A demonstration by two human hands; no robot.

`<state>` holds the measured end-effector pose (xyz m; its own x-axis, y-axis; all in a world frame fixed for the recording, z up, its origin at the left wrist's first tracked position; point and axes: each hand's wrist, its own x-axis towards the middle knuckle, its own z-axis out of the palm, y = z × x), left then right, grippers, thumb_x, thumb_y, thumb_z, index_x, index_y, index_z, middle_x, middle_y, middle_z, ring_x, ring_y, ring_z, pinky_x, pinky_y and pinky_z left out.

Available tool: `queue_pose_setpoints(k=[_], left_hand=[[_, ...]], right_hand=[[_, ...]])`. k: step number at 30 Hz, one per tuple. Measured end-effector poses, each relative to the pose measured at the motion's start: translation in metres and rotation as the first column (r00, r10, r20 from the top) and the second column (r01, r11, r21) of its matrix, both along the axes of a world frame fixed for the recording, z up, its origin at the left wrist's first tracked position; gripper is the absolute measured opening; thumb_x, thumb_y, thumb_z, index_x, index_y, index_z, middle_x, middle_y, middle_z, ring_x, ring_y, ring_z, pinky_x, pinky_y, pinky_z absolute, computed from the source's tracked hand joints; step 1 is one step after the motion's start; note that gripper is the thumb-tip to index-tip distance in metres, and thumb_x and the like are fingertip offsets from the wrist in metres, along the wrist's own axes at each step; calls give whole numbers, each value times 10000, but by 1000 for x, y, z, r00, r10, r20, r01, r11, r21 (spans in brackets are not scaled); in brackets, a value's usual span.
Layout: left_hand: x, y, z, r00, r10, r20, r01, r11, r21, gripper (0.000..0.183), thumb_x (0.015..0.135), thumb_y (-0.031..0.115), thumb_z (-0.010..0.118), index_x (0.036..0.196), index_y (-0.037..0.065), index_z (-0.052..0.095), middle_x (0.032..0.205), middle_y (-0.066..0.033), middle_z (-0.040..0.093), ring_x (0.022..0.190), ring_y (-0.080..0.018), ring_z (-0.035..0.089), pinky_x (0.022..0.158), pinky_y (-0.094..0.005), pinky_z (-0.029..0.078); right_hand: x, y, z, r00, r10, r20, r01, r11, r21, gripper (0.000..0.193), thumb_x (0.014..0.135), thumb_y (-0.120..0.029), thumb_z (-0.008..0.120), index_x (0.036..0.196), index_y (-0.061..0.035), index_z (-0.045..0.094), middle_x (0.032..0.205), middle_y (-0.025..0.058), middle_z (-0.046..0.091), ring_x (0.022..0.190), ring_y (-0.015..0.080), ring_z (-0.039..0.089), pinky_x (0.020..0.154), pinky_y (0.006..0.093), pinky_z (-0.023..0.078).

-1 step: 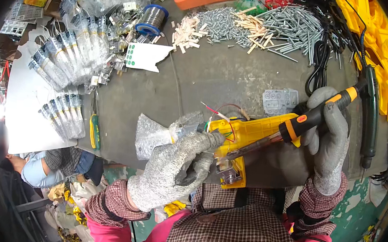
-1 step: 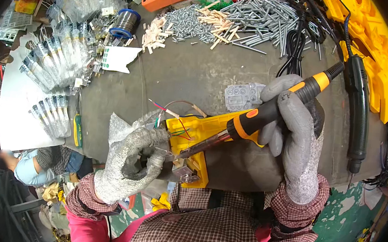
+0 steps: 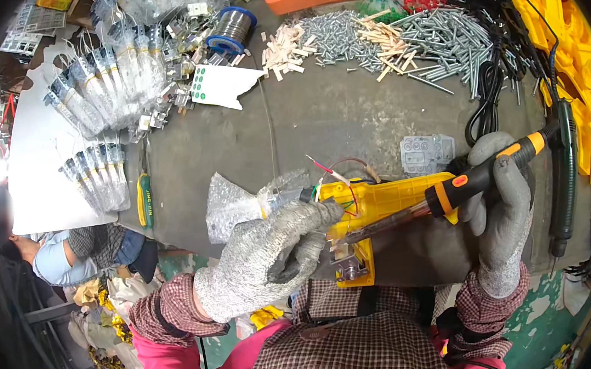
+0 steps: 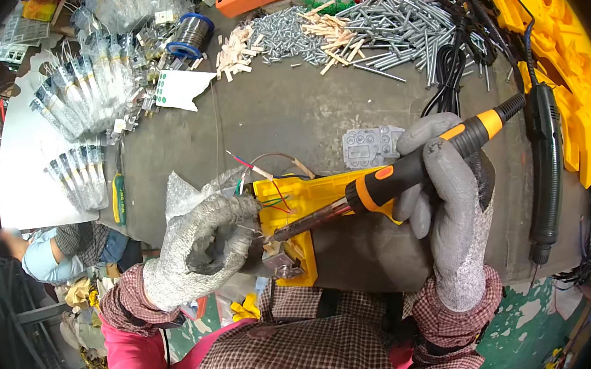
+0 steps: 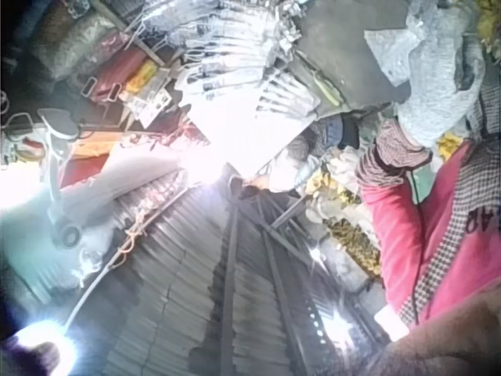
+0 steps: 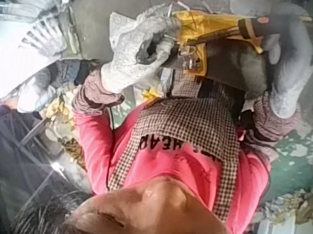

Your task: Manually assemble wires and plastic housings for an electronic device using a soldering iron and electric screwdriver.

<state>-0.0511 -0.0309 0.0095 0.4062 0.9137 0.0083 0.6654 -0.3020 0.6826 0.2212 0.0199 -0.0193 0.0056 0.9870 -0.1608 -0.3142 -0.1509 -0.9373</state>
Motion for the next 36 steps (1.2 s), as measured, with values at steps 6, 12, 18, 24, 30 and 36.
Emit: queue_pose_setpoints(k=[6, 12, 18, 24, 30, 36], left_hand=[[-2, 0, 4, 990, -113, -84, 112, 994, -12, 527, 828, 15, 669, 1339, 105, 578, 1067, -114, 704, 843, -293, 721, 675, -362, 587], [-1, -1, 9, 975, -147, -169, 135, 987, -82, 487, 858, 65, 626, 1341, 103, 575, 1135, -128, 686, 920, -302, 712, 723, -385, 596], [-1, 1, 8, 967, -190, -171, 174, 979, -102, 463, 894, 77, 590, 1355, 103, 557, 1141, -124, 684, 968, -290, 705, 740, -380, 593], [0, 6, 13, 943, -261, -205, 237, 962, -132, 447, 932, 113, 553, 1379, 97, 531, 1164, -117, 676, 1023, -305, 691, 770, -383, 586], [1, 9, 19, 919, -320, -231, 275, 939, -208, 469, 943, 128, 539, 1408, 80, 502, 1259, -146, 637, 1103, -311, 663, 857, -390, 568], [-3, 8, 13, 883, -395, -253, 369, 918, -144, 521, 934, 98, 538, 1447, 56, 461, 1336, -163, 596, 1164, -317, 635, 937, -394, 541]], right_hand=[[3, -2, -1, 999, 27, -34, -27, 999, -19, 310, 994, -346, 495, 965, -38, 517, 632, -16, 494, 477, 46, 445, 425, 177, 314], [3, -2, 2, 996, 32, -78, -34, 999, -17, 301, 990, -344, 502, 968, -44, 518, 663, -19, 499, 484, 44, 431, 426, 183, 288], [6, -1, -1, 998, 60, -25, -61, 997, -57, 311, 971, -357, 517, 973, -46, 514, 695, -19, 489, 561, 40, 440, 502, 188, 313], [8, -1, -6, 996, 26, -83, -31, 997, -66, 301, 953, -352, 530, 953, -51, 512, 788, 4, 478, 694, 70, 470, 619, 212, 379], [9, -2, -4, 999, 33, -40, -35, 998, -61, 294, 952, -342, 541, 967, -50, 512, 794, 8, 481, 708, 78, 484, 633, 216, 395], [16, -2, 0, 976, 147, -160, -163, 983, -86, 277, 965, -318, 522, 978, -42, 518, 775, 12, 498, 688, 73, 507, 601, 207, 402]])
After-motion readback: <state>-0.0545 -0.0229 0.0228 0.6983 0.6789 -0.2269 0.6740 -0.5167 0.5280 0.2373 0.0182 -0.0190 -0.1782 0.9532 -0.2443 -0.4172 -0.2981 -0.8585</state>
